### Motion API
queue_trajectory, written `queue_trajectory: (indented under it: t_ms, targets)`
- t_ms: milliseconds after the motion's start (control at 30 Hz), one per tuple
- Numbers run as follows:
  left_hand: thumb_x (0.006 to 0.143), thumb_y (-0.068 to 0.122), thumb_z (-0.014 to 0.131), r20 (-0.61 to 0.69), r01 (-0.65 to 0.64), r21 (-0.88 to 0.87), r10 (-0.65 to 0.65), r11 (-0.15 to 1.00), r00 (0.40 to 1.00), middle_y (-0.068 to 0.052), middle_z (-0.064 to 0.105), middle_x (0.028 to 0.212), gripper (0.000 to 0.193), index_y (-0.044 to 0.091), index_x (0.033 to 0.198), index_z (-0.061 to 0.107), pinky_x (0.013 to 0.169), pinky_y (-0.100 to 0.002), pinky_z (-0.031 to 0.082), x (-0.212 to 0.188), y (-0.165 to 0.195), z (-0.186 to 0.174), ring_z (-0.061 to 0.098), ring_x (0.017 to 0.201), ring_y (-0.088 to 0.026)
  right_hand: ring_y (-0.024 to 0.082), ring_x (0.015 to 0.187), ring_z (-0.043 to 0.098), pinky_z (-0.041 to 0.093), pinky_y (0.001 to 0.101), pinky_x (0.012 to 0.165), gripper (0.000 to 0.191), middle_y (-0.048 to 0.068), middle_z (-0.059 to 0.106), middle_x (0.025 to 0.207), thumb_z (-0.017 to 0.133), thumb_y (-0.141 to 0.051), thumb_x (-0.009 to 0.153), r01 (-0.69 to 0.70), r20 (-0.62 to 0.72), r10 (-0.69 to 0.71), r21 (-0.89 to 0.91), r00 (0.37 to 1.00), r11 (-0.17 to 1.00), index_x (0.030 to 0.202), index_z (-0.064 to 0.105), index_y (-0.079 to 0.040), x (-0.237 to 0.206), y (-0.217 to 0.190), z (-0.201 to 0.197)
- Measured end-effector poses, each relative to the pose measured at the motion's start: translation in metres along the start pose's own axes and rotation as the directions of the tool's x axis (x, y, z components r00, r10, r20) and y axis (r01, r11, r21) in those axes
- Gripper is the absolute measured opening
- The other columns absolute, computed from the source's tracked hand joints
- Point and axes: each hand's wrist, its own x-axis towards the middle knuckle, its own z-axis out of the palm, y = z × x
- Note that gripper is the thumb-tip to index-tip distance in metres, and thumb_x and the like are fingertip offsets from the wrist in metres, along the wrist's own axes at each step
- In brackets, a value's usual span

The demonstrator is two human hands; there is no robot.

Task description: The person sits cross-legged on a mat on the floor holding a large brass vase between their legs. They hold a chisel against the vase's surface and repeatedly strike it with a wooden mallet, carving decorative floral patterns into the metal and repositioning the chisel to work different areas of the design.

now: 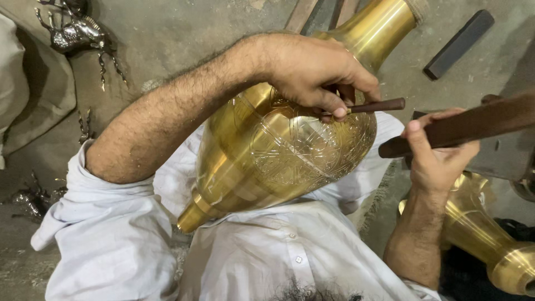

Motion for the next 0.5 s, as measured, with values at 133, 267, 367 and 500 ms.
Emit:
queue_trajectory:
  t_ms: [133, 267, 367, 500]
  targets:
    - [0.093, 0.024, 0.076, -0.067, 0.017, 0.031, -0.014, 0.999, 0.998, -0.004, 0.077, 0.112, 0.049, 0.015, 0.138, 0.059, 0.09, -0.044, 0.058, -0.008, -0.001, 0.005, 0.075, 0.103, -0.021, 0.01, 0.087, 0.068, 0.057, 0.0226, 0.079, 0.031, -0.001, 0.07, 0.095, 0.083, -0.01, 0.091, -0.033, -0.021, 0.035, 0.085, 0.999, 0.996, 0.115, 0.063, -0.007, 0.02, -0.022, 0.002]
    - [0.096, 0.023, 0.074, -0.167, 0.065, -0.063, -0.074, 0.996, 0.983, -0.004, 0.079, 0.111, 0.043, 0.016, 0.136, 0.061, 0.094, -0.041, 0.06, -0.019, 0.0, 0.013, 0.077, 0.107, -0.018, 0.016, 0.082, 0.07, 0.058, 0.0303, 0.077, 0.03, 0.006, 0.069, 0.095, 0.086, -0.003, 0.095, 0.024, 0.048, -0.021, -0.057, 0.999, 0.998, 0.113, 0.062, -0.003, 0.037, -0.043, 0.003]
    - [0.095, 0.022, 0.074, -0.21, 0.092, -0.088, -0.109, 0.992, 0.972, -0.005, 0.079, 0.112, 0.046, 0.016, 0.138, 0.06, 0.093, -0.041, 0.06, -0.022, 0.0, 0.016, 0.077, 0.106, -0.018, 0.023, 0.08, 0.067, 0.055, 0.0342, 0.077, 0.032, 0.014, 0.068, 0.091, 0.088, 0.002, 0.092, 0.132, 0.138, -0.083, -0.393, 0.987, 0.91, 0.109, 0.062, 0.006, 0.048, -0.046, -0.003]
    - [0.097, 0.019, 0.075, -0.311, 0.103, -0.097, -0.128, 0.99, 0.942, -0.008, 0.079, 0.114, 0.048, 0.013, 0.141, 0.058, 0.094, -0.039, 0.06, -0.031, -0.001, 0.024, 0.076, 0.108, -0.019, 0.021, 0.083, 0.067, 0.055, 0.0318, 0.08, 0.033, 0.012, 0.067, 0.093, 0.089, -0.001, 0.094, 0.146, 0.238, -0.063, -0.348, 0.969, 0.926, 0.112, 0.062, 0.005, 0.064, -0.04, -0.011]
